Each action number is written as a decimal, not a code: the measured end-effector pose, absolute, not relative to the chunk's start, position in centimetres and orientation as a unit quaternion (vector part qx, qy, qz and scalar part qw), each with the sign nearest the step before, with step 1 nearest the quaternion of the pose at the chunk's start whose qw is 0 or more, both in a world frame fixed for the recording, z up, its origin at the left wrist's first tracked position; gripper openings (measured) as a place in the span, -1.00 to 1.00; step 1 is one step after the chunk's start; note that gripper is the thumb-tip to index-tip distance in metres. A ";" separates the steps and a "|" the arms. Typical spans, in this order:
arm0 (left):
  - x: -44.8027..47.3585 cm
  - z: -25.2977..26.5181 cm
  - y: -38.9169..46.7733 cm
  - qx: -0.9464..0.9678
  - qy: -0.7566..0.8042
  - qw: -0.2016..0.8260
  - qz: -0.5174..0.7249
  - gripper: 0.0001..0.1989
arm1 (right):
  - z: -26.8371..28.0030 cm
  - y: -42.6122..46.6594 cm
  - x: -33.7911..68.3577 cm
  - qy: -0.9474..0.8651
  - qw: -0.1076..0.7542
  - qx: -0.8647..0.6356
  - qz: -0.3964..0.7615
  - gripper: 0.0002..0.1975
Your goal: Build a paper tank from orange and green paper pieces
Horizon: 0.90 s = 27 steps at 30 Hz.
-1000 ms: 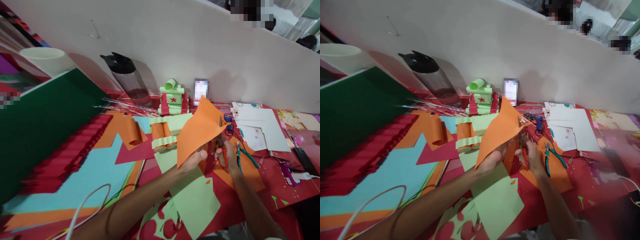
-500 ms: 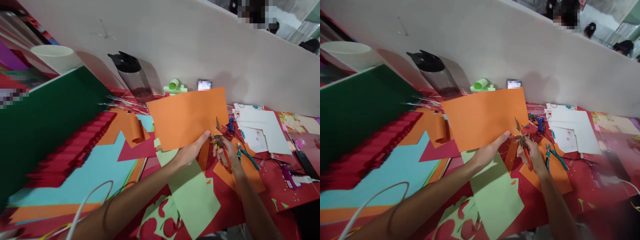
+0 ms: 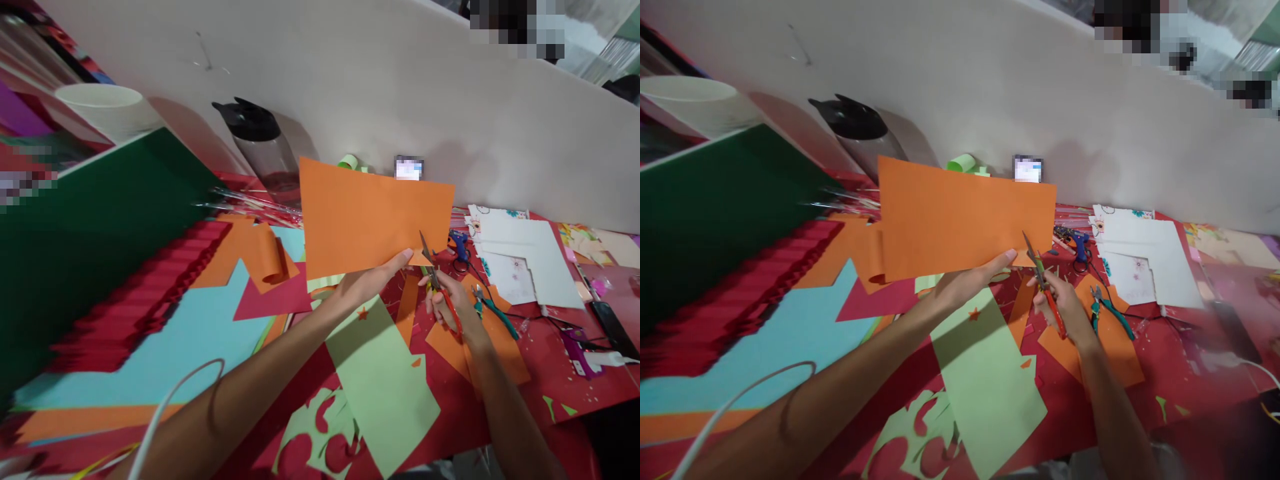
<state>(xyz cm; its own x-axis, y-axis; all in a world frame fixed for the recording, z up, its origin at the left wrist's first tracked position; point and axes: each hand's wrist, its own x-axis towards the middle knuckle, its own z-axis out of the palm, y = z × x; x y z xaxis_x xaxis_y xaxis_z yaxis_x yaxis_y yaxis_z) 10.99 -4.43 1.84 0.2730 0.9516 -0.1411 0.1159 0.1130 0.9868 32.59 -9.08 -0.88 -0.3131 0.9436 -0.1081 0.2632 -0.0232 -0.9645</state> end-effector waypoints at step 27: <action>9.5 2.0 -3.6 0.562 0.476 0.571 0.362 -0.61 | -1.0 -8.6 33.2 -0.648 0.289 -0.527 0.467 -0.48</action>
<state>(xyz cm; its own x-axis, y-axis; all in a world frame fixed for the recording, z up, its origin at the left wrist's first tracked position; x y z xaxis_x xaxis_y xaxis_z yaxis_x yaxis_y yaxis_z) 9.49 -3.60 1.96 0.2855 0.9486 -0.1365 0.1211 0.1055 0.9870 33.19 -8.60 -0.97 -0.2768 0.9538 -0.1168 0.4134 0.0084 -0.9105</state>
